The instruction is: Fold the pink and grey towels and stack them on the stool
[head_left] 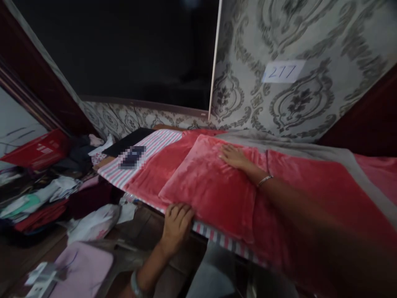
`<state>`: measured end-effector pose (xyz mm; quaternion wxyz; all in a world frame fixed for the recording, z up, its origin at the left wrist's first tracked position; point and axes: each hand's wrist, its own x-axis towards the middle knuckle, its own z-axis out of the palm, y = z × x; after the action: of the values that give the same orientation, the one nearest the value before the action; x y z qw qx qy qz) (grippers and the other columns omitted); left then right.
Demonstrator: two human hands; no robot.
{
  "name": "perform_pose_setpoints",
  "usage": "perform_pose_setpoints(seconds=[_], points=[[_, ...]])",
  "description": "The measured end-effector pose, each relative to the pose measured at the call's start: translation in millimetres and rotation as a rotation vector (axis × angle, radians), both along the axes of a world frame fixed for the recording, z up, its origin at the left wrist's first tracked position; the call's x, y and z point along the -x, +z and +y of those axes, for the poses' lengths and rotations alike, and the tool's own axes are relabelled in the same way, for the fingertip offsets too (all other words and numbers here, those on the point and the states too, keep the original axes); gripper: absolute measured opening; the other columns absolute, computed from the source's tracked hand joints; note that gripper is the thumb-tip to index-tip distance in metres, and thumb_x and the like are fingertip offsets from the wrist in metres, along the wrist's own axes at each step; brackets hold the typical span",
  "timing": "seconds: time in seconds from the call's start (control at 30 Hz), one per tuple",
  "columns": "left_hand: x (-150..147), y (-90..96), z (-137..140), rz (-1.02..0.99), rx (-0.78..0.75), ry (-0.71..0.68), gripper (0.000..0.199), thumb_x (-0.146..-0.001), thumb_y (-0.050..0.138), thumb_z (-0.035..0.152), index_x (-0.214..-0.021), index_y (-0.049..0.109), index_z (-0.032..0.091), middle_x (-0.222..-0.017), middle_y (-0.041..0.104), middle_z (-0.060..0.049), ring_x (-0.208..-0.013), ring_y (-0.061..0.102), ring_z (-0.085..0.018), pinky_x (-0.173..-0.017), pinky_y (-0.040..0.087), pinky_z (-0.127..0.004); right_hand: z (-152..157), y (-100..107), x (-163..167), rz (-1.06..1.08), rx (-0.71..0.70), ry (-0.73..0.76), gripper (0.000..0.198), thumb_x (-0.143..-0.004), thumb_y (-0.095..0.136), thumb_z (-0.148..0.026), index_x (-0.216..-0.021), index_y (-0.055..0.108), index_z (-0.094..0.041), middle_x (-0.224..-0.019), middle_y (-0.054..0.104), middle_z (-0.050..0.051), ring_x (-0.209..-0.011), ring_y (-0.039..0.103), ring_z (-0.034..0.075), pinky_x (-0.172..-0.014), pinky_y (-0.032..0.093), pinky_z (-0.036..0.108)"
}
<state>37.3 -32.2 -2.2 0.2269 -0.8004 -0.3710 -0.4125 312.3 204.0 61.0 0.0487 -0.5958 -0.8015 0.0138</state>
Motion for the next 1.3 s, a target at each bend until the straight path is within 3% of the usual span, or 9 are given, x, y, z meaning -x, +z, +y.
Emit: perform_pose_setpoints(seconds=[0.13,0.23,0.33,0.5,0.67,0.83,1.03,1.3], points=[[-3,3.2,1,0.077,0.07,0.008,0.028,-0.094,0.052,0.009,-0.118,0.063,0.017,-0.094,0.073,-0.007,-0.093,0.062,-0.021,-0.091,0.042,-0.038,-4,-3,-29,0.023,0.002,-0.196,0.059,-0.103,0.026,-0.047,-0.154,0.041,-0.023,-0.16,0.039,0.014,-0.146,0.036,0.035,-0.113,0.031,0.064],[-4,5.4,0,0.097,0.089,0.015,0.027,-0.094,0.054,0.01,-0.117,0.064,0.017,-0.096,0.073,-0.008,-0.095,0.061,-0.021,-0.091,0.042,-0.039,-13,-2,-43,0.056,-0.079,-0.194,0.059,-0.102,0.028,-0.048,-0.154,0.042,-0.023,-0.158,0.042,0.015,-0.144,0.037,0.035,-0.113,0.03,0.064],[-5,6.8,-1,0.124,0.078,0.036,0.025,-0.094,0.056,0.012,-0.117,0.065,0.017,-0.098,0.073,-0.008,-0.097,0.061,-0.022,-0.091,0.042,-0.039,-22,-3,-55,0.108,-0.063,-0.188,0.055,-0.101,0.036,-0.044,-0.149,0.048,-0.021,-0.152,0.05,0.014,-0.14,0.044,0.032,-0.115,0.034,0.055],[-7,10.0,-2,0.17,0.085,0.061,0.023,-0.093,0.059,0.013,-0.115,0.066,0.016,-0.102,0.073,-0.009,-0.099,0.061,-0.022,-0.093,0.042,-0.039,-24,0,-80,0.157,0.021,-0.306,0.053,-0.093,0.055,-0.033,-0.142,0.055,-0.012,-0.145,0.056,0.018,-0.133,0.053,0.031,-0.11,0.042,0.043],[-11,8.8,-1,0.18,0.061,0.048,0.027,-0.096,0.055,0.014,-0.121,0.065,0.017,-0.112,0.073,-0.011,-0.104,0.062,-0.023,-0.094,0.044,-0.04,-19,6,-82,0.201,0.032,-0.514,0.054,-0.092,0.054,-0.034,-0.142,0.053,-0.012,-0.13,0.064,0.023,-0.121,0.061,0.035,-0.098,0.05,0.048],[-20,6.4,1,0.204,0.129,-0.063,0.032,-0.097,0.05,0.015,-0.126,0.064,0.019,-0.115,0.072,-0.013,-0.11,0.061,-0.023,-0.094,0.046,-0.039,-10,6,-75,0.251,0.003,-0.685,0.054,-0.089,0.06,-0.036,-0.139,0.057,-0.016,-0.126,0.067,0.019,-0.124,0.058,0.036,-0.103,0.045,0.052],[-43,12.6,3,0.221,0.115,-0.137,0.03,-0.099,0.046,0.014,-0.122,0.066,0.016,-0.115,0.072,-0.012,-0.111,0.06,-0.023,-0.093,0.045,-0.038,0,-2,-78,0.404,-0.026,-0.709,0.066,-0.085,0.062,-0.031,-0.148,0.048,-0.014,-0.128,0.066,0.02,-0.121,0.059,0.036,-0.098,0.05,0.049],[-73,9.8,1,0.172,0.101,-0.241,0.027,-0.097,0.048,0.012,-0.117,0.066,0.014,-0.111,0.072,-0.012,-0.103,0.058,-0.022,-0.08,0.041,-0.035,10,-13,-84,0.541,-0.213,-0.525,0.064,-0.093,0.044,-0.029,-0.156,0.036,-0.016,-0.147,0.055,0.014,-0.129,0.055,0.026,-0.108,0.044,0.038]])
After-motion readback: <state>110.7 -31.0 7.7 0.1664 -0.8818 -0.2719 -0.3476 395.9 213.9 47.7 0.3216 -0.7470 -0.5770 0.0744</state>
